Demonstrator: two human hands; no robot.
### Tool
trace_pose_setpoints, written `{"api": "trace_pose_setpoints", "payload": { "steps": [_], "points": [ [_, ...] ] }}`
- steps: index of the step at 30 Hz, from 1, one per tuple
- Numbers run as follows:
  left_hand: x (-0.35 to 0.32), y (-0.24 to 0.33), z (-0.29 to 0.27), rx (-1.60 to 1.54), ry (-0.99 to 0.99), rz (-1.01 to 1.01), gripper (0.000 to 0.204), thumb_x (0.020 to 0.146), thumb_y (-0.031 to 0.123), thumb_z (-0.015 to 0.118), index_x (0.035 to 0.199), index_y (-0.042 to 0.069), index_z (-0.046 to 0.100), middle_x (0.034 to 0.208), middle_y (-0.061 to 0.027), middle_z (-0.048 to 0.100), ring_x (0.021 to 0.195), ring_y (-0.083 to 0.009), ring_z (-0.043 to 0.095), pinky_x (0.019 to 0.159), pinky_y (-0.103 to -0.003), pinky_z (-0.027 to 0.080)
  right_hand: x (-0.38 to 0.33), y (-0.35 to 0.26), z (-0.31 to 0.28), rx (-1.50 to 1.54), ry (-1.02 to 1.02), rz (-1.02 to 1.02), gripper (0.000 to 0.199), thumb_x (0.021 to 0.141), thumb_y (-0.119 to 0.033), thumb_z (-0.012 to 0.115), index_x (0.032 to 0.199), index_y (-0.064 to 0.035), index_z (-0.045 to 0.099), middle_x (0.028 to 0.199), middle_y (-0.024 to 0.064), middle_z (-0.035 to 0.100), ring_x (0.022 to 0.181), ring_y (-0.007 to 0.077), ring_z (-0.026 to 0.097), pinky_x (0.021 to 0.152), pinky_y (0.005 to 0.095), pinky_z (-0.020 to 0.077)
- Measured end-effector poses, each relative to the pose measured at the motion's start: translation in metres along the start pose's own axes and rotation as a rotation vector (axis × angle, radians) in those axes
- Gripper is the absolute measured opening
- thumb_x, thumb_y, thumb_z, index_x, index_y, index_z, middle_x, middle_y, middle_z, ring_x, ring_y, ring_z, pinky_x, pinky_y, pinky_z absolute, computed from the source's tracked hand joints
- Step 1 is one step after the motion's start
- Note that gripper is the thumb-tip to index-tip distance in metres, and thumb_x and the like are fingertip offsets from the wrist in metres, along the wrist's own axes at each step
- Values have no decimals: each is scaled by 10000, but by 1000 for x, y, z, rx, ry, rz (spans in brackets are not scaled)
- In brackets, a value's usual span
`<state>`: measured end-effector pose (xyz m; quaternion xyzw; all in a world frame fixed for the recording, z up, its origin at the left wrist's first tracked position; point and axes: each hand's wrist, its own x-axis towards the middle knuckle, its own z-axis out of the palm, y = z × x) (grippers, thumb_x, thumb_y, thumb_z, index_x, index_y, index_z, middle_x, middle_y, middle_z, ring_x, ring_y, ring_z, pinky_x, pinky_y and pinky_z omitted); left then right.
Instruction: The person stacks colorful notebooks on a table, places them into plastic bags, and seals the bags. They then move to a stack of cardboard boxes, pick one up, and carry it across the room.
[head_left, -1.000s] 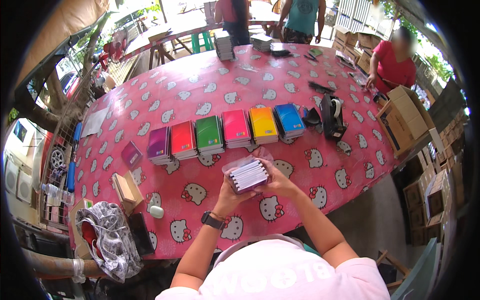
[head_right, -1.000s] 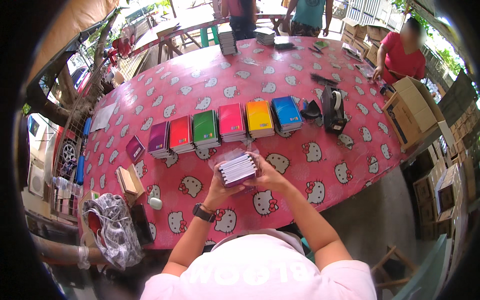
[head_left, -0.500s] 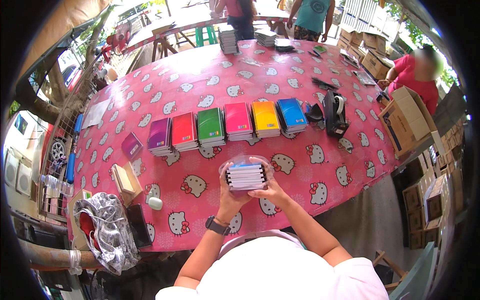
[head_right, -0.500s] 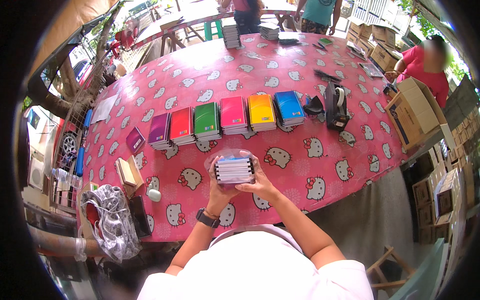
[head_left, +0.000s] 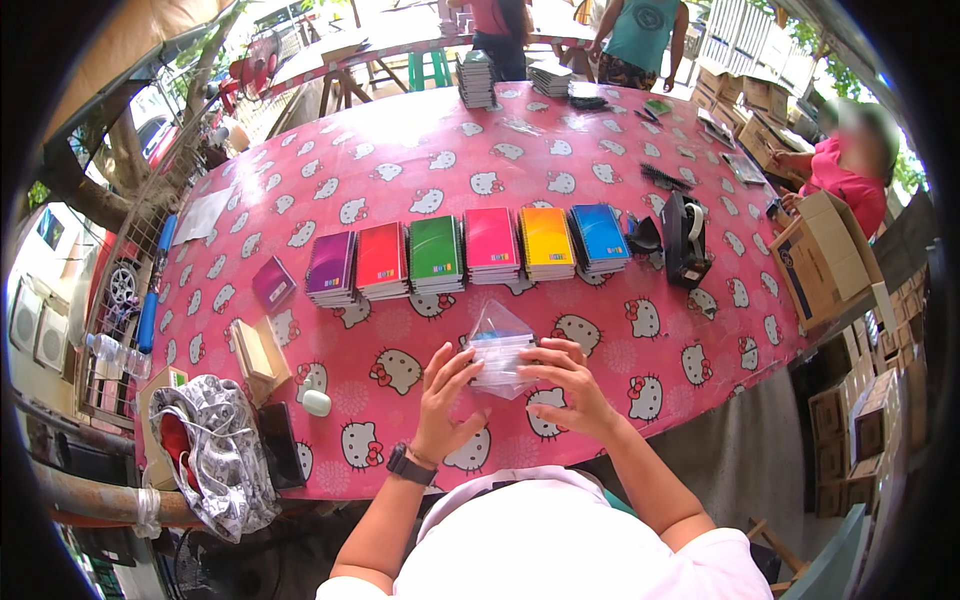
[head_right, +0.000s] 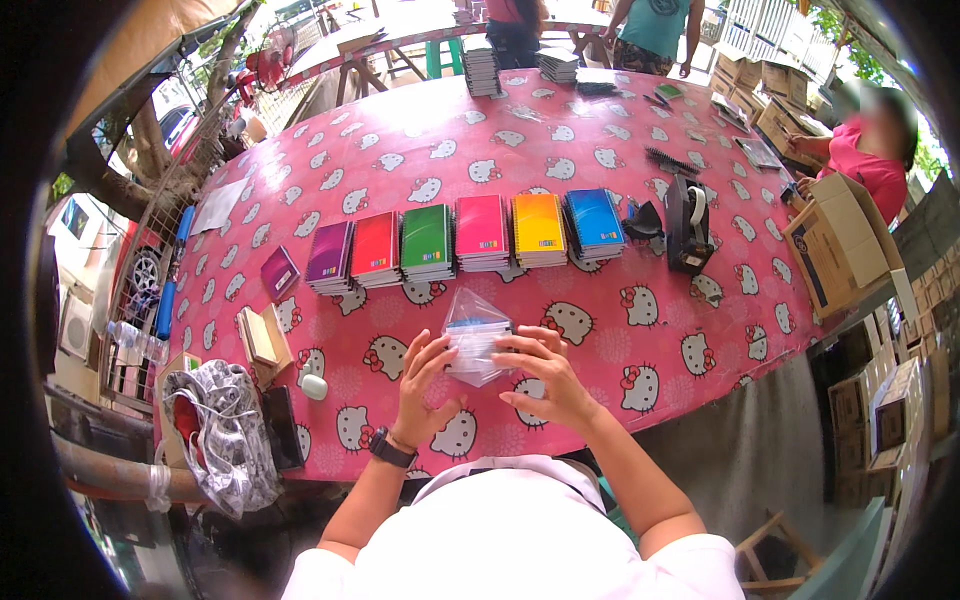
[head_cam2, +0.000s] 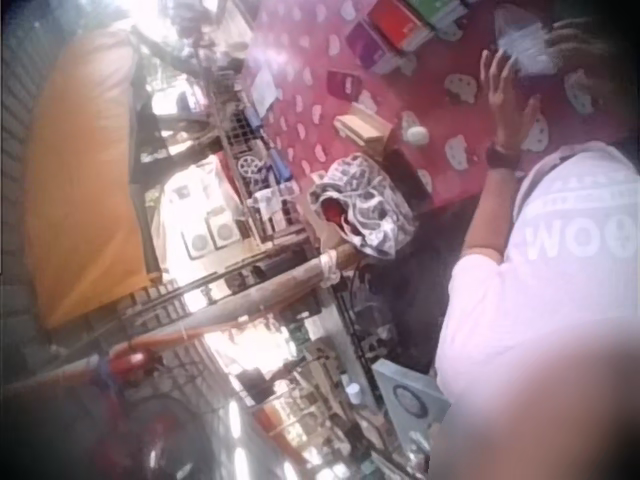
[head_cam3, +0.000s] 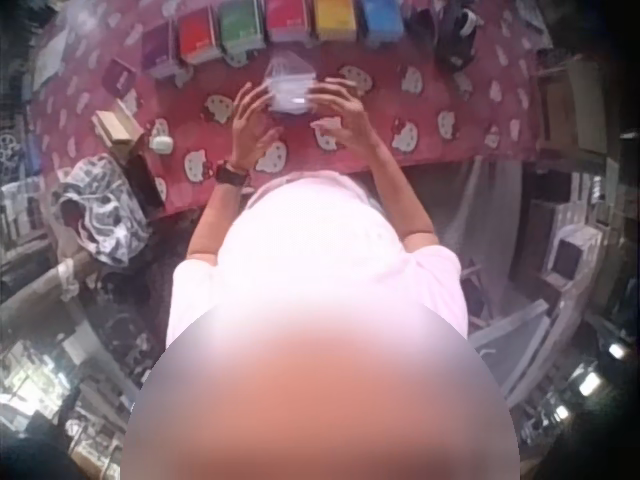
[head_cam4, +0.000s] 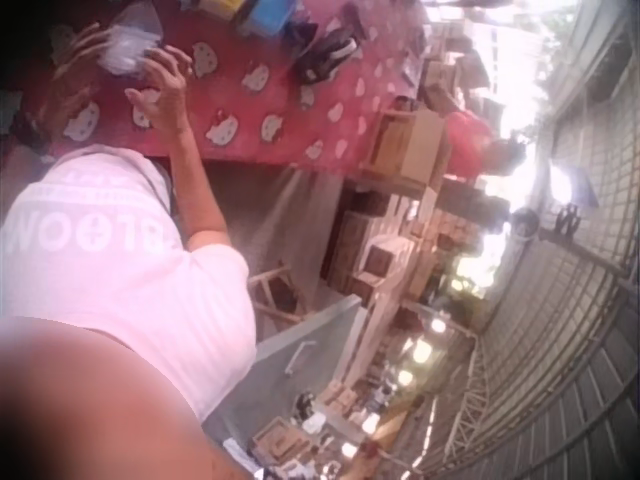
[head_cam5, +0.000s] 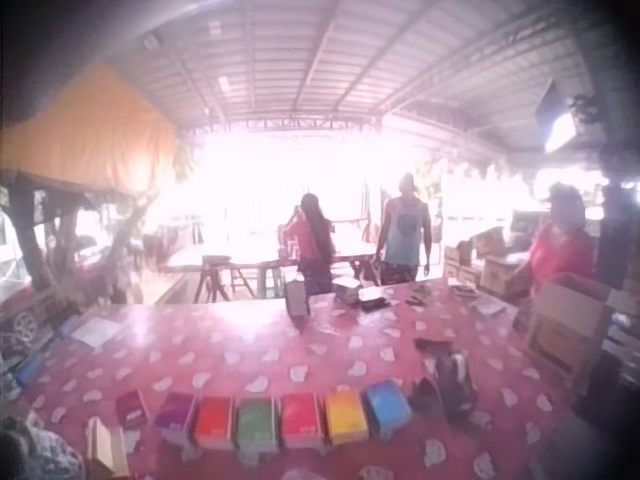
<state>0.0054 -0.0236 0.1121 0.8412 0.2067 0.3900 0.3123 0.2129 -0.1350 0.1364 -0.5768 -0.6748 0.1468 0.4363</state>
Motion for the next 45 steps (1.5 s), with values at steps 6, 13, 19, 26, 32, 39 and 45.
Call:
{"api": "trace_pose_setpoints", "payload": {
  "steps": [6, 13, 19, 26, 32, 39, 45],
  "points": [
    [9, -8, -16, 48, -252, 58, 741, 594, 123, 714, 1297, 165, 481, 1410, -59, 384, 1371, -314, 200, 1090, -487, 210, 11, 10, -11, -37, -244, -19, 612, 558, -139, 714, 1155, -257, 637, 1403, 4, 416, 1354, 309, 215, 1092, 477, 145],
    [29, -3, -24, 95, -514, 43, 762, 571, 134, 727, 1289, 250, 500, 1448, -20, 329, 1393, -314, 126, 1103, -533, 117, 25, 29, -4, 28, -394, -92, 619, 562, -185, 753, 1155, -313, 627, 1502, 5, 220, 1386, 378, 69, 1060, 590, 111],
    [42, -1, -17, 232, -543, 74, 773, 558, 158, 760, 1281, 265, 509, 1442, -5, 338, 1388, -325, 139, 1094, -556, 113, 31, 16, -2, 0, -344, -108, 548, 627, -214, 750, 1162, -214, 628, 1491, 73, 226, 1381, 340, 146, 1059, 537, 196],
    [43, 4, -21, 277, -542, 86, 756, 582, 167, 759, 1280, 294, 499, 1416, 3, 368, 1320, -341, 288, 1013, -546, 328, 33, 178, -166, -81, 1006, 492, 271, 836, -242, 627, 1001, -28, 640, 903, 54, 653, 764, 135, 583, 671, 294, 467],
    [50, 3, -16, 187, -530, 123, 711, 603, 170, 757, 1266, 261, 516, 1391, -31, 396, 1239, -346, 401, 998, -473, 383, 8, 277, -240, -632, 697, 1239, 383, 804, -468, 604, 892, -101, 668, 934, 53, 664, 1068, 289, 520, 920, 482, 368],
    [45, 6, -19, 241, -497, 111, 678, 628, 180, 752, 1261, 250, 521, 1387, -52, 400, 1210, -333, 428, 986, -477, 380, -28, 255, -191, -203, 1034, 696, 218, 845, -251, 636, 771, -51, 592, 633, 22, 598, 495, 170, 520, 473, 320, 420],
    [45, 0, -13, 235, -502, 150, 705, 625, 195, 757, 1278, 265, 502, 1403, -30, 386, 1222, -332, 415, 977, -527, 365, -3, 262, -164, 890, 526, 1134, 169, 843, -217, 654, 795, -88, 557, 645, -43, 491, 427, 35, 312, 365, 166, 263]
  ]
}}
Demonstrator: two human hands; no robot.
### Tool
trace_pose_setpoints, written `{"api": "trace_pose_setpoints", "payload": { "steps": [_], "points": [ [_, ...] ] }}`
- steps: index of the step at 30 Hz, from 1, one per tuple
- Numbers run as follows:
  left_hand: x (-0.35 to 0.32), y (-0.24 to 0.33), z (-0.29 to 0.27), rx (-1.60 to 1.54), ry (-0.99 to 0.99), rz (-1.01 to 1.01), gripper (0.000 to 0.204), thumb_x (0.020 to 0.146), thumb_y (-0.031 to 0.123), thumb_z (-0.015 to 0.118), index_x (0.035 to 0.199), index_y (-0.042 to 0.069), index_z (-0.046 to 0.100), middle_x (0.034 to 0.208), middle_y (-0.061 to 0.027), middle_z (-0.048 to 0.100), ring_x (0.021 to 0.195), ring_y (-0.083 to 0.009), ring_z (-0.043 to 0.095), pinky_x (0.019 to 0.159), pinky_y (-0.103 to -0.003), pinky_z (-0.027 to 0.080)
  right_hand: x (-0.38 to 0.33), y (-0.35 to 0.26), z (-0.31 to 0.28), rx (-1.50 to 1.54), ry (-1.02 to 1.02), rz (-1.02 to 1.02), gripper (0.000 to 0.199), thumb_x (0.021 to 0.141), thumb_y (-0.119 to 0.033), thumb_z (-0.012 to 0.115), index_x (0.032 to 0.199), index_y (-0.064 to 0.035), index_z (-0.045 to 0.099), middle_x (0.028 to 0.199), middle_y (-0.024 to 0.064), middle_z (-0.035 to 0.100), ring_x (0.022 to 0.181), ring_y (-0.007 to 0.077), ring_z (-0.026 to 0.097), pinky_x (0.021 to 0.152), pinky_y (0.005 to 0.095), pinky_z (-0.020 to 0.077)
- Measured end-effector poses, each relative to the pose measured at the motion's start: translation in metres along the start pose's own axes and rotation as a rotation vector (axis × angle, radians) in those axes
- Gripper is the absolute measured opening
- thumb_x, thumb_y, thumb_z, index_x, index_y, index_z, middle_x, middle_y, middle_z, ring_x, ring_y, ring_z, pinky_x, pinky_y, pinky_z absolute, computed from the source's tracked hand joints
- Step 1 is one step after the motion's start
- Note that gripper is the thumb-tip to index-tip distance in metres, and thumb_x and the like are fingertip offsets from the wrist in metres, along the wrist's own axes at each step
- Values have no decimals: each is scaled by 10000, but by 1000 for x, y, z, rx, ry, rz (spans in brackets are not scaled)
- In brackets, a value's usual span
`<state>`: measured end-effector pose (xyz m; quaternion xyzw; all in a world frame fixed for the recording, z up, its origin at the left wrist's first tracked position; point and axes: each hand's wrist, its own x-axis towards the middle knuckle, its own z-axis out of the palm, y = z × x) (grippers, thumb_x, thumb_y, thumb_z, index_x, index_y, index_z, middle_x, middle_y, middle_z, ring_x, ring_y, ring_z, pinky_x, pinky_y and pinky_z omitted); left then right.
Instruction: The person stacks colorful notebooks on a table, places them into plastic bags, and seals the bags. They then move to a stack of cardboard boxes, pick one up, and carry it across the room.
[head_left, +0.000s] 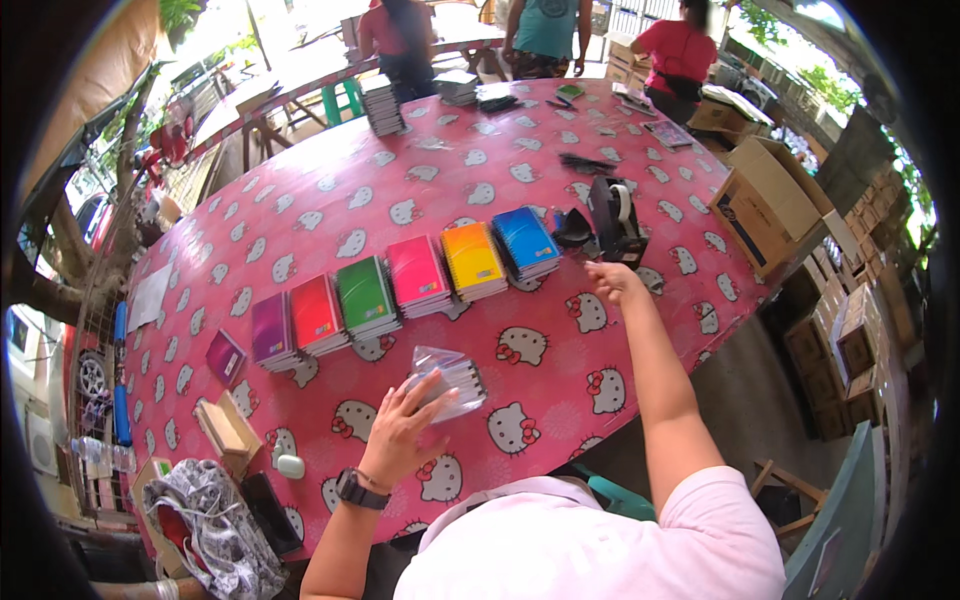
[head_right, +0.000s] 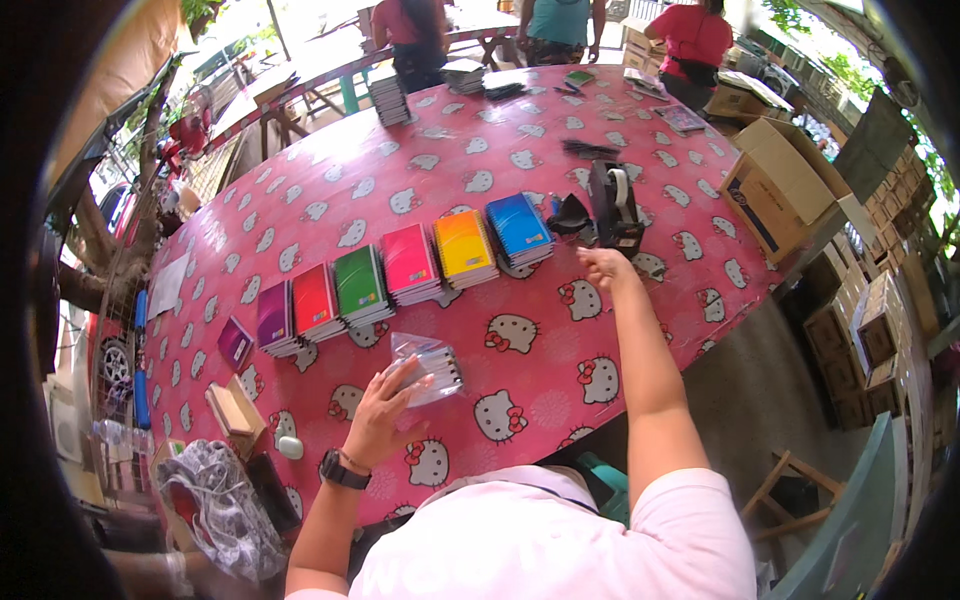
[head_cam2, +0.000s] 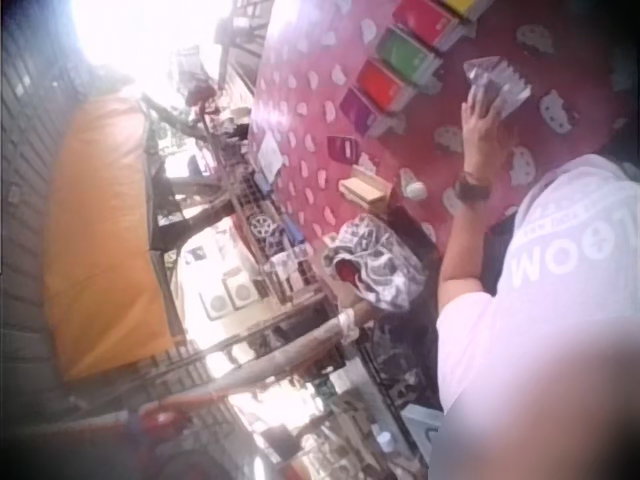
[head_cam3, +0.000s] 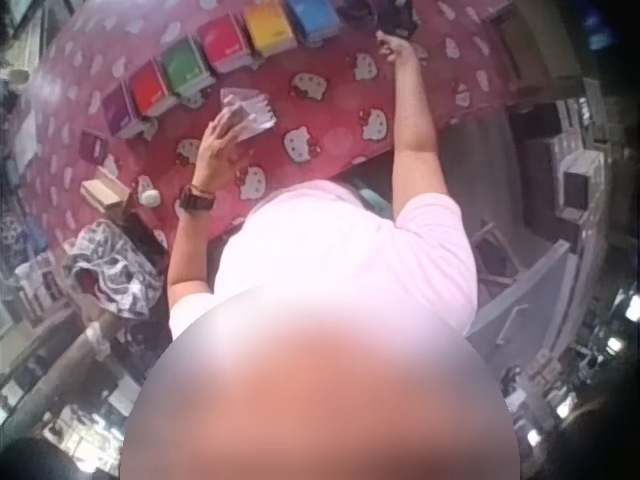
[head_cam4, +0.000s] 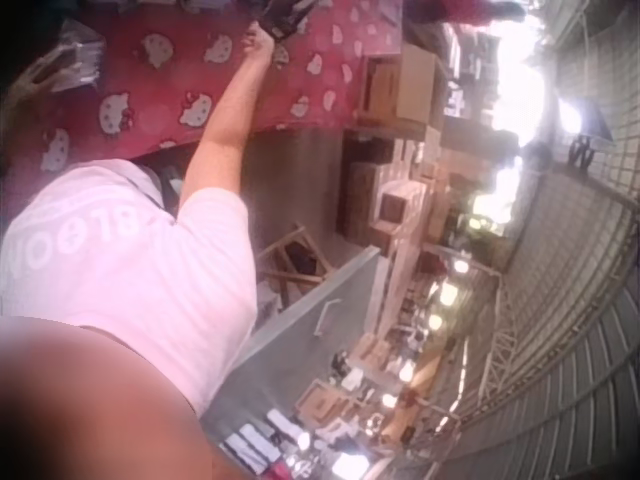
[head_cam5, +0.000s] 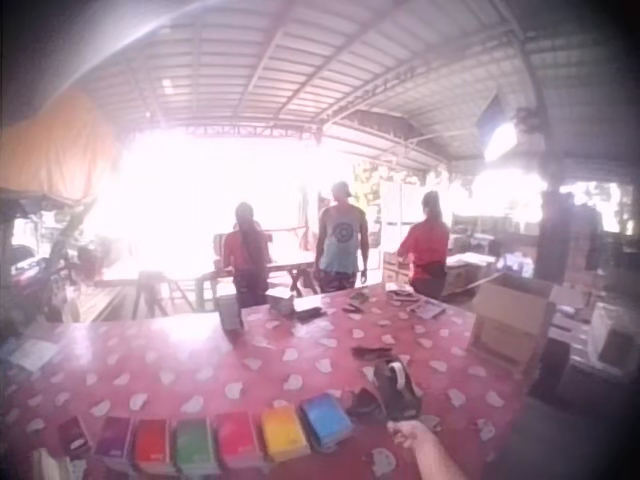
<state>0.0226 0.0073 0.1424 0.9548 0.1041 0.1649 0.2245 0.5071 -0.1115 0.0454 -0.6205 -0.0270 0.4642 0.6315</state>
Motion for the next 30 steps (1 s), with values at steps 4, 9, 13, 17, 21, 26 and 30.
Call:
{"api": "trace_pose_setpoints", "payload": {
  "steps": [4, 9, 13, 17, 21, 26, 30],
  "points": [
    [-5, 5, -14, 95, -103, -45, 791, 624, 246, 757, 1337, 312, 422, 1443, 1, 325, 1247, -350, 381, 988, -563, 334, -111, -19, 157, -278, -466, -65, 210, 815, -274, 688, 822, -87, 593, 653, -41, 520, 479, 13, 386, 381, 150, 268],
    [2, 9, -27, 250, -272, -26, 847, 594, 311, 783, 1352, 307, 405, 1486, -31, 234, 1301, -395, 297, 998, -589, 304, -187, 4, 244, -843, -728, -174, 252, 812, -265, 691, 789, -19, 639, 606, -14, 560, 475, 33, 439, 423, 199, 337],
    [-2, 3, -30, 237, -300, -38, 903, 584, 374, 781, 1379, 325, 356, 1501, -32, 188, 1306, -435, 266, 1005, -595, 289, -213, 11, 276, -1254, -639, -338, 329, 747, -318, 731, 748, 3, 661, 648, 75, 632, 581, 127, 587, 537, 288, 455],
    [-1, -1, -28, 215, -316, -15, 929, 580, 389, 784, 1391, 332, 334, 1516, -54, 126, 1323, -444, 221, 1031, -591, 253, -214, 14, 272, -1944, -329, -579, 599, 650, -608, 683, 792, -25, 689, 825, 152, 670, 815, 296, 652, 720, 377, 514],
    [-7, -7, -15, 155, -94, 42, 902, 596, 353, 792, 1383, 331, 351, 1517, -90, 111, 1361, -411, 134, 1062, -567, 204, -201, -7, 224, -1772, -360, -686, 483, 627, -494, 753, 796, -49, 670, 753, 104, 648, 704, 279, 638, 646, 363, 502],
    [-17, -16, 25, 91, 241, -39, 723, 638, 301, 780, 1299, 296, 487, 1509, -78, 174, 1387, -361, 83, 1084, -542, 142, -223, 43, 201, -1212, -474, -1172, 383, 663, -365, 766, 949, -129, 669, 1007, 54, 574, 1008, 252, 515, 845, 388, 402],
    [-24, -9, 25, 105, 430, -135, 528, 636, 257, 782, 1140, 253, 625, 1462, -66, 307, 1382, -349, 125, 1092, -498, 169, -222, 70, 181, -1337, -331, -1516, 410, 655, -381, 770, 996, -179, 667, 1180, 38, 490, 1224, 264, 329, 975, 410, 255]
  ]
}}
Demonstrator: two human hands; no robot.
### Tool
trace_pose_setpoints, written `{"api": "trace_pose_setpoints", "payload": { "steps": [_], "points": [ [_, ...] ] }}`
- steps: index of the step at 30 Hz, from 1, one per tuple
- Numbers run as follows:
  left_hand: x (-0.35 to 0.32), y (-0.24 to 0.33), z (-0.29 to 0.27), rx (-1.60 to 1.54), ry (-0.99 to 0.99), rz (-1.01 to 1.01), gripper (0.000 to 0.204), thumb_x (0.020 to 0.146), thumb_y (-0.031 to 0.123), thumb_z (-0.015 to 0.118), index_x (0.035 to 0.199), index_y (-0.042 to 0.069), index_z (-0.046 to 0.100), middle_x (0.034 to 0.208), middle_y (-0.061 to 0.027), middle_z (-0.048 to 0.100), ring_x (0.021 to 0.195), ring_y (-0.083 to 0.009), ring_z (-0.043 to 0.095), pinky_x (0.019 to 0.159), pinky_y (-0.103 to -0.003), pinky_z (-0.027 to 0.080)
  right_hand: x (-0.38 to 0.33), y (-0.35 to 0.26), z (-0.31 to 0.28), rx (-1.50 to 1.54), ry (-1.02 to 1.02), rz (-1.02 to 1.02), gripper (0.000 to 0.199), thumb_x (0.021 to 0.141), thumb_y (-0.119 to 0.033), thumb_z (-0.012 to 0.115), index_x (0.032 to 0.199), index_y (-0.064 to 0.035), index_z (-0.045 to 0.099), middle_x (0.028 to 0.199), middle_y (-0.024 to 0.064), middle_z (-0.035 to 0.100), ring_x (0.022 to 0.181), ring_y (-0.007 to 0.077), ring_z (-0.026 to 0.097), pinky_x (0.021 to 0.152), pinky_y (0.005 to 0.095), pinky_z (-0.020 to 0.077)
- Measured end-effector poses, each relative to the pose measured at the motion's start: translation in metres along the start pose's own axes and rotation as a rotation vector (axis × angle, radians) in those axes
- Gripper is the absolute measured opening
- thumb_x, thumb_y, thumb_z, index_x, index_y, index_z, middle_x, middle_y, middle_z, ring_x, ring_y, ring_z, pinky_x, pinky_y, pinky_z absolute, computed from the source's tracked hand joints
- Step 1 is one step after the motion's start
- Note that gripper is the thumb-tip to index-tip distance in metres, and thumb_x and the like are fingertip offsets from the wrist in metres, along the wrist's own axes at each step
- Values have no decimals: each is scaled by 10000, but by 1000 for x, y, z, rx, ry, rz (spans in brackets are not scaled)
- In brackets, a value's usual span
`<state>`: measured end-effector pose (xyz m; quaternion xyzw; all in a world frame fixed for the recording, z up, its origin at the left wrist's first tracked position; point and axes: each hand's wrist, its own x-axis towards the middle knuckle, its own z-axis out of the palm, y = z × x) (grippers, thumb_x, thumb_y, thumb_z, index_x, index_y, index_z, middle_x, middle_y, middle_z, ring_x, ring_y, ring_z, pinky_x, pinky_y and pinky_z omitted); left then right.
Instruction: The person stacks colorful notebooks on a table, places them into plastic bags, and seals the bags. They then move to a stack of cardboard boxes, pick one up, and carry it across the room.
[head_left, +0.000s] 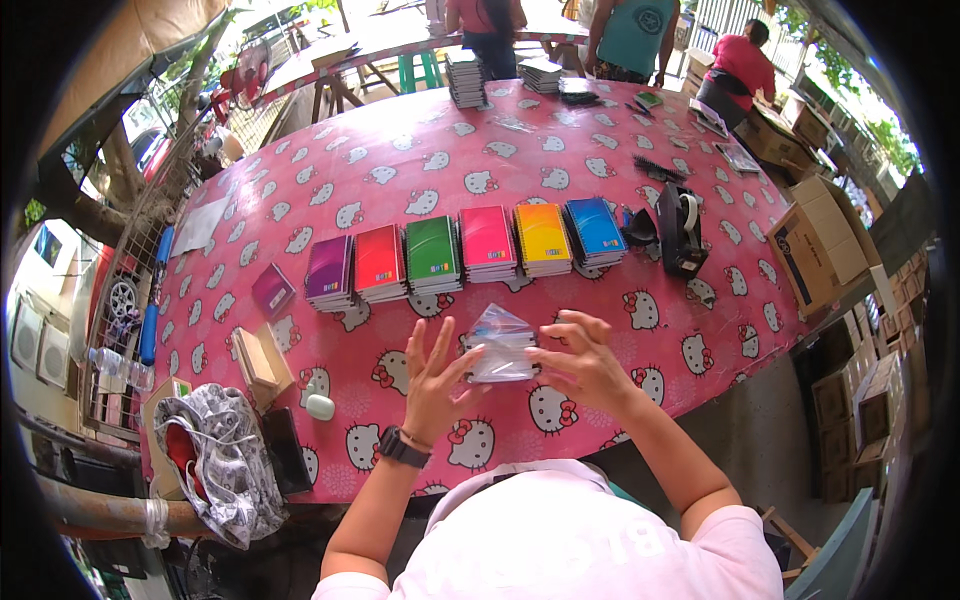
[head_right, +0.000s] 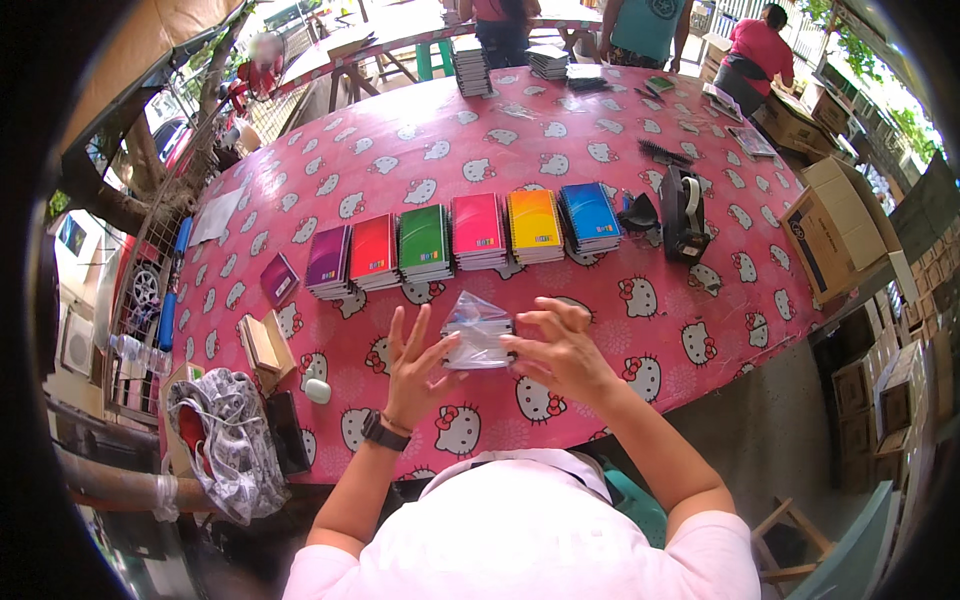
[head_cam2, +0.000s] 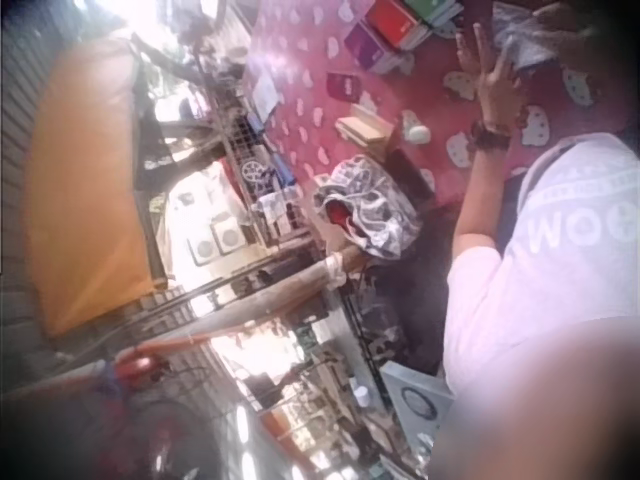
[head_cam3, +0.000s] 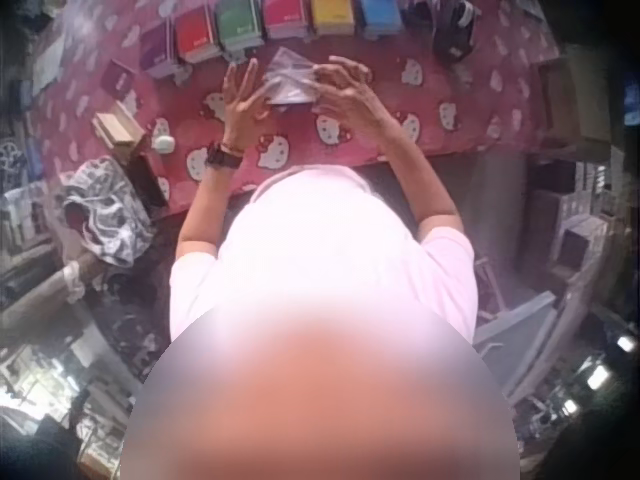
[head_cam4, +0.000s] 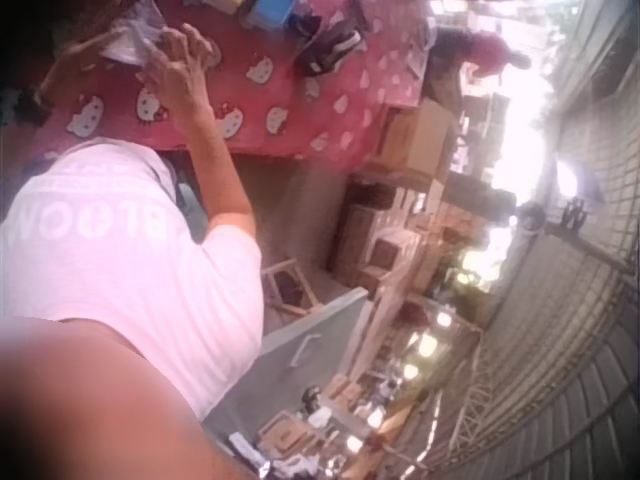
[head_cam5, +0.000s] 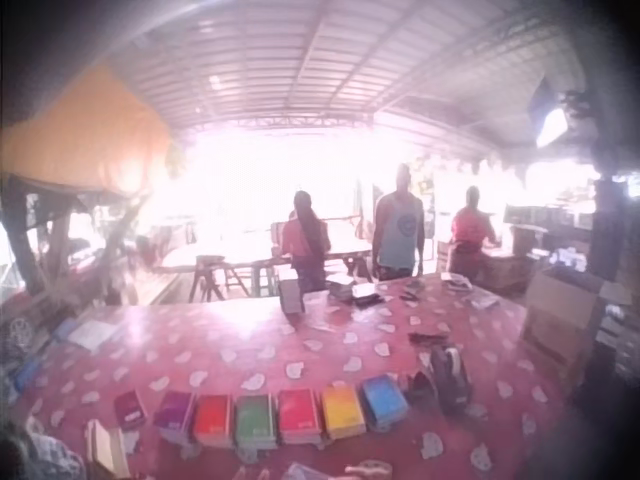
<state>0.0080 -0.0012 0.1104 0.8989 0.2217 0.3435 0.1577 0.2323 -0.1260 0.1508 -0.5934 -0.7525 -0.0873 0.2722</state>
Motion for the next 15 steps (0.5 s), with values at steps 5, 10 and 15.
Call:
{"api": "trace_pose_setpoints", "payload": {
  "steps": [5, 10, 15],
  "points": [
    [7, 6, 6, -36, 62, 108, 474, 627, 291, 799, 1070, 188, 666, 1389, -91, 417, 1341, -337, 229, 1082, -457, 224, 7, -19, 9, 186, 144, 88, 373, 656, -320, 776, 995, -200, 679, 1112, 25, 562, 1176, 254, 403, 948, 369, 287],
    [19, 20, 8, -220, 99, 3, 748, 540, 284, 849, 1213, 154, 549, 1382, -102, 406, 1310, -319, 279, 1070, -446, 241, 40, -4, 14, 562, 302, 400, 276, 736, -344, 725, 934, -153, 697, 1024, 32, 621, 1080, 232, 464, 933, 368, 339],
    [24, 8, 3, -511, -114, -293, 886, 581, 274, 856, 1312, 40, 413, 1335, -151, 390, 1242, -275, 367, 1056, -363, 288, 46, 21, 44, 815, -212, 521, 296, 767, -317, 714, 925, -68, 695, 949, 55, 635, 996, 197, 483, 898, 357, 371]
  ]
}}
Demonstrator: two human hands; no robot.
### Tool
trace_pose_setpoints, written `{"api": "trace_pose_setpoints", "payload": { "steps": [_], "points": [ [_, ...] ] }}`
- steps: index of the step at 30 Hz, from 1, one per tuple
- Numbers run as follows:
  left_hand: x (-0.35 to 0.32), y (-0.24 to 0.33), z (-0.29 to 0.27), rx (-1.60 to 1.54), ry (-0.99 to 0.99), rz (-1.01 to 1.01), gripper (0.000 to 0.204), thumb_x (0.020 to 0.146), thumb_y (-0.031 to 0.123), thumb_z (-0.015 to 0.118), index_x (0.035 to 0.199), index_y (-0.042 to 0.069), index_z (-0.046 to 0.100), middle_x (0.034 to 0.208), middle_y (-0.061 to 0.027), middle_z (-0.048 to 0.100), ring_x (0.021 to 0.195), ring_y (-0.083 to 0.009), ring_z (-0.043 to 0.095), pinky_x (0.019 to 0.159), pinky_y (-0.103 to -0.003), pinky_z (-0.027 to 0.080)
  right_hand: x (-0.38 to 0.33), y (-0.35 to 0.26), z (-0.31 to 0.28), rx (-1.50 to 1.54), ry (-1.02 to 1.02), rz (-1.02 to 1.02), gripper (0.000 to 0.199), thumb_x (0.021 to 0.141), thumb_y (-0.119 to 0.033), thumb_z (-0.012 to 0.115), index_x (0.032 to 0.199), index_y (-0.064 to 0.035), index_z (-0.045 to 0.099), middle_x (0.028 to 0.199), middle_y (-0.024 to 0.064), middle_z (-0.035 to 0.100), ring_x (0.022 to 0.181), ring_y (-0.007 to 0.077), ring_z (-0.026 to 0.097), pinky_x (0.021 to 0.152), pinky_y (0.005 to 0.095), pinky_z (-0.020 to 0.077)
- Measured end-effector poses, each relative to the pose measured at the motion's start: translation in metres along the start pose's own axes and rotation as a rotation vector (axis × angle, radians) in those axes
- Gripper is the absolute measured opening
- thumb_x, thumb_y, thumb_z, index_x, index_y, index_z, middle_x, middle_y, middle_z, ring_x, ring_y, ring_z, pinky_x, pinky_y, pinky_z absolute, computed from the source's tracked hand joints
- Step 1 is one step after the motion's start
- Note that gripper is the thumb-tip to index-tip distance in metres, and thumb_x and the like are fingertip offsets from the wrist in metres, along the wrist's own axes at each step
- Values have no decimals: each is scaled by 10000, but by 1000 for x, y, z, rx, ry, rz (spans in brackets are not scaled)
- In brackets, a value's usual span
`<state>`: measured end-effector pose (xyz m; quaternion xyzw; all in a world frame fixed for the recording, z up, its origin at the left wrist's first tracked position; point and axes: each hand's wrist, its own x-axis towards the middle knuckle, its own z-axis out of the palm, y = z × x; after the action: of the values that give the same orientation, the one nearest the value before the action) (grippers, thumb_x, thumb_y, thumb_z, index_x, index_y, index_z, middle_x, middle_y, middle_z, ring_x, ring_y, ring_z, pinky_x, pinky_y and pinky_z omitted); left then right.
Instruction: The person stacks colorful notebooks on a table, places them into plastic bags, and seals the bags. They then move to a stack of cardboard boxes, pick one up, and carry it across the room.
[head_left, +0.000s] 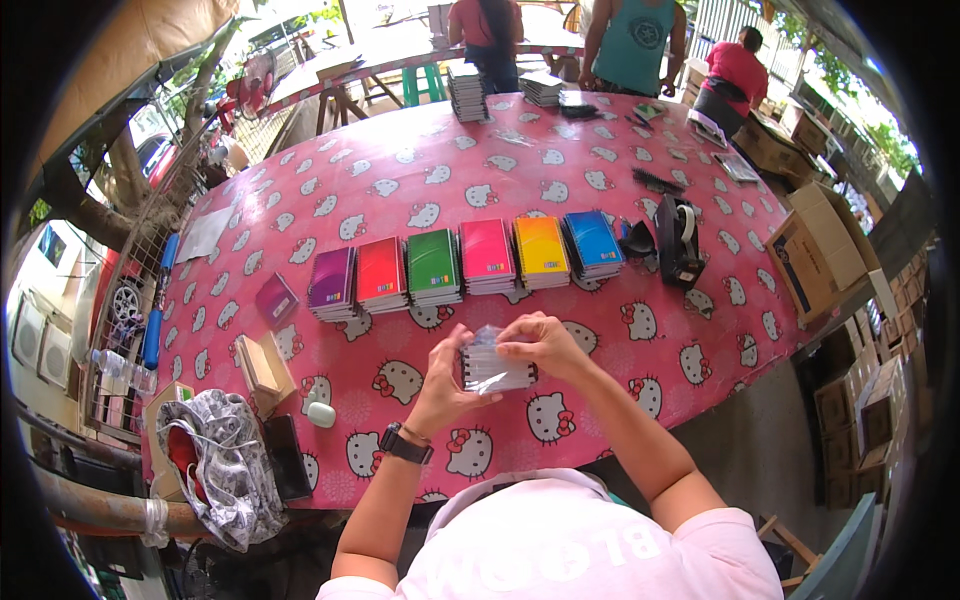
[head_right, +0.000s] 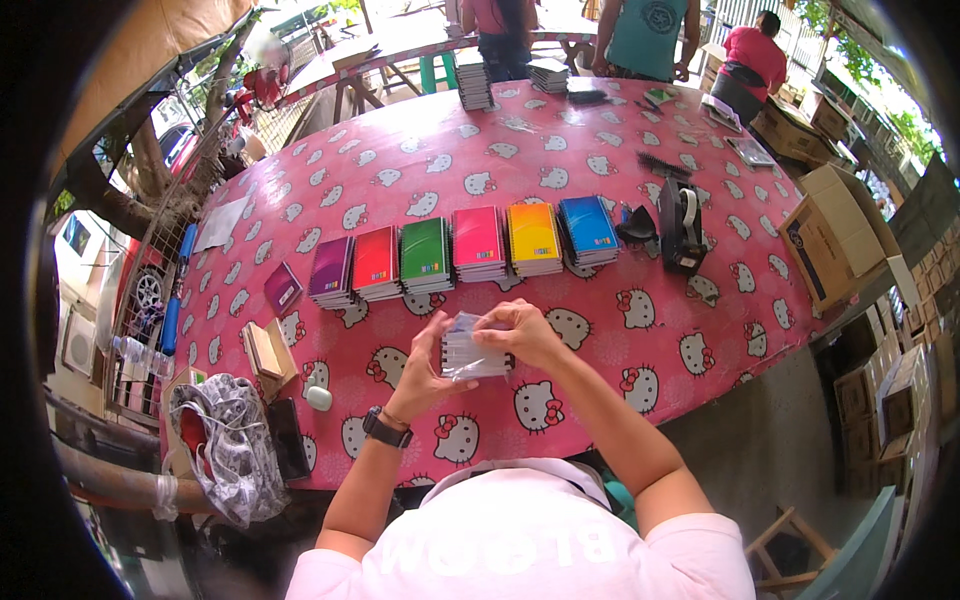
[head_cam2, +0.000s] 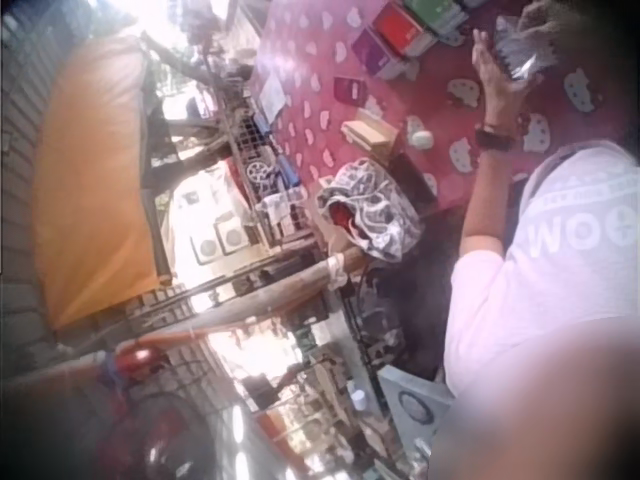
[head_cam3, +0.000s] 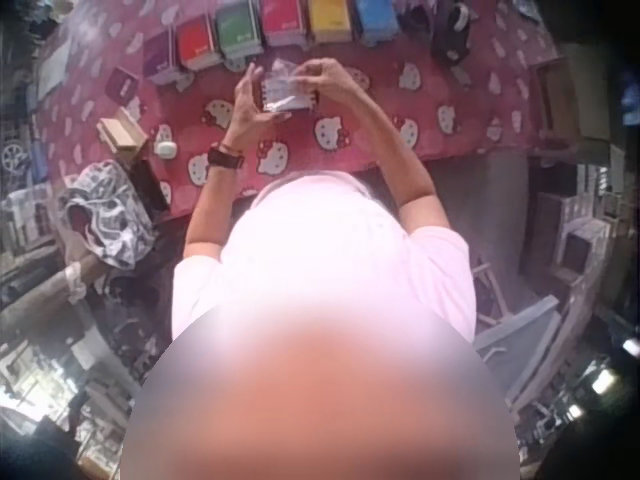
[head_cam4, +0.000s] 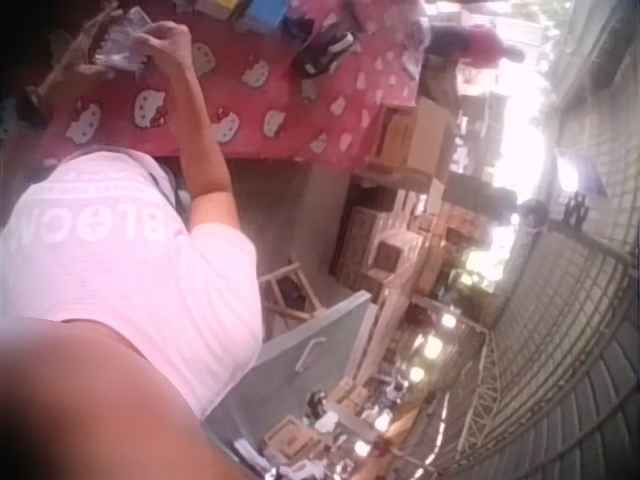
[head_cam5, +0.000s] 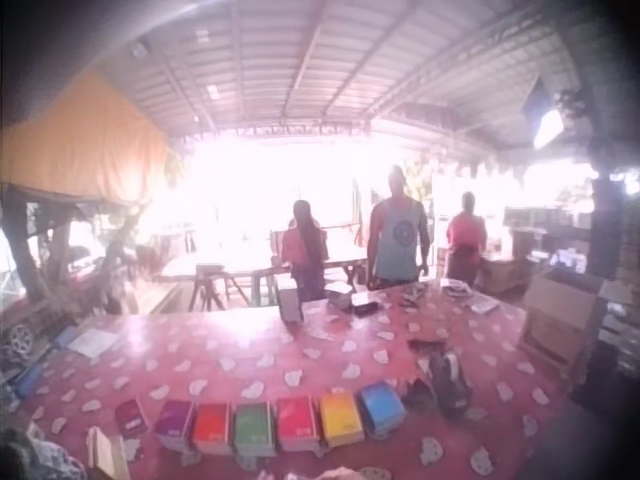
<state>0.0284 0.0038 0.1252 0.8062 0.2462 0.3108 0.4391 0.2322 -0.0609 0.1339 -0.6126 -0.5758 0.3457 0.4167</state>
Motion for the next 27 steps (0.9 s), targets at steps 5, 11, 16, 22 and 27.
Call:
{"api": "trace_pose_setpoints", "payload": {
  "steps": [5, 11, 16, 22, 27],
  "points": [
    [7, 2, -8, -299, -170, -143, 799, 569, 208, 865, 1241, 45, 466, 1240, -94, 464, 1178, -197, 437, 1043, -318, 311, 8, -27, -12, 634, 245, -139, 372, 712, -248, 762, 1008, -47, 662, 1038, 75, 612, 1088, 190, 464, 946, 364, 366],
    [10, 7, -13, -265, -136, 61, 797, 572, 204, 849, 1267, 94, 475, 1250, -78, 457, 1214, -219, 384, 1056, -380, 278, -14, -5, -4, -84, -118, -172, 738, 638, -452, 769, 1252, -114, 539, 1284, 81, 497, 1231, 254, 350, 1045, 411, 277],
    [5, 3, -17, 291, -123, 264, 638, 650, 271, 790, 1232, 167, 551, 1284, -24, 499, 1290, -243, 336, 1095, -434, 179, -29, -4, -4, -407, -116, -432, 795, 657, -583, 702, 1298, -153, 511, 1412, 44, 394, 1345, 282, 243, 1056, 417, 242],
    [-15, -14, 12, 215, 124, 278, 330, 752, 219, 695, 1077, 165, 676, 1135, -5, 635, 1253, -243, 433, 1103, -445, 141, -51, 3, 33, -431, 303, -544, 324, 785, -193, 674, 1101, -130, 648, 1206, 29, 593, 1227, 255, 456, 984, 398, 319],
    [-14, -6, 30, 131, 360, 152, 266, 795, 200, 670, 1059, 166, 682, 998, 6, 683, 1140, -200, 519, 1103, -479, 100, -44, -6, 37, -322, 366, -437, 219, 749, -175, 714, 934, -70, 663, 1029, 54, 637, 1065, 242, 534, 936, 374, 357]
  ]
}}
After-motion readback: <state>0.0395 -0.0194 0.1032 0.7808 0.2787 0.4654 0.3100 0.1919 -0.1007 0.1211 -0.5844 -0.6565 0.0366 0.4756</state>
